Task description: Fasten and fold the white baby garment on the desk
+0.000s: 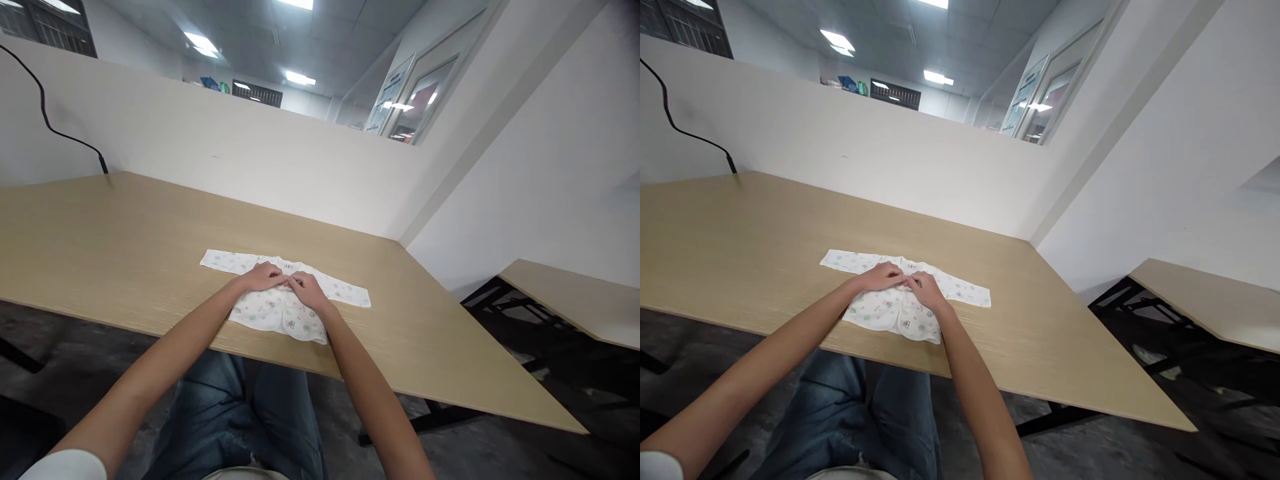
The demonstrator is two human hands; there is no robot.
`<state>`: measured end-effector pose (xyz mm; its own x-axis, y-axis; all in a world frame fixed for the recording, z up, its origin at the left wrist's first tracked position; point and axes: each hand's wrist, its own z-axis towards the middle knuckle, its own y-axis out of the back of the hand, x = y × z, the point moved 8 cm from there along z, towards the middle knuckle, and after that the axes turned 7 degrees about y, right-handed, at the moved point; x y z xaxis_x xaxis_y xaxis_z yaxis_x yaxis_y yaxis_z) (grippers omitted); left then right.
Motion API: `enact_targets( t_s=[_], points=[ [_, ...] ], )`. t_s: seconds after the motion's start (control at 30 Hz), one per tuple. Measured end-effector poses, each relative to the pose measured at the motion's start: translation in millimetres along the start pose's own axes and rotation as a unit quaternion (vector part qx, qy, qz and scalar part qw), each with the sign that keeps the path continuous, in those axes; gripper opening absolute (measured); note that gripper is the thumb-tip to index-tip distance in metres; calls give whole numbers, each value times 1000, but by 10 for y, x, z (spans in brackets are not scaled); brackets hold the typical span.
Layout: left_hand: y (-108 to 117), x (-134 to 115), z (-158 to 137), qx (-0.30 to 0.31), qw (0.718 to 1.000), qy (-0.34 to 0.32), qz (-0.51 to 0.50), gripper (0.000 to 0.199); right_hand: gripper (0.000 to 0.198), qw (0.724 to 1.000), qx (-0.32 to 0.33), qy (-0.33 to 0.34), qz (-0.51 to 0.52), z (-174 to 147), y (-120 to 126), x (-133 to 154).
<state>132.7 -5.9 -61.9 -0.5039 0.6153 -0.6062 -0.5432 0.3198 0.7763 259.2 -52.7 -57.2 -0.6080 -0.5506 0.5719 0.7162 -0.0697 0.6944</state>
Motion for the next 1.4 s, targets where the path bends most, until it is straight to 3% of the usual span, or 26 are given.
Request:
enact_targets(
  t_s=[0.47, 0.67, 0.8, 0.93, 1.0, 1.13, 1.2, 1.4],
  points=[
    [-31, 43, 6, -1, 1000, -4, 5, 50, 33, 1000, -3, -10, 17, 2, -4, -34],
    [-27, 60, 79, -92, 992, -10, 89, 41, 37, 994, -49, -81, 57, 48, 77, -267],
    [-17, 18, 140, -114, 983, -34, 137, 37, 32, 995, -72, -57, 45, 114, 110, -305],
    [127, -50, 55, -137, 985, -45, 91, 30, 34, 991, -106, -31, 81, 64, 214, -173],
    [162, -93, -21, -111, 991, -53, 44, 23, 32, 991, -78, -38, 101, 13, 234, -85],
    [66, -152, -125, 12, 997, -59, -43, 15, 28, 983, 81, -94, 135, -101, 106, 15],
    [16, -147, -137, 46, 995, -51, -68, 16, 28, 976, 131, -110, 135, -142, 58, 25],
    [-100, -129, -116, 73, 994, -39, -77, 22, 22, 974, 164, -98, 118, -157, -6, 5]
  ],
)
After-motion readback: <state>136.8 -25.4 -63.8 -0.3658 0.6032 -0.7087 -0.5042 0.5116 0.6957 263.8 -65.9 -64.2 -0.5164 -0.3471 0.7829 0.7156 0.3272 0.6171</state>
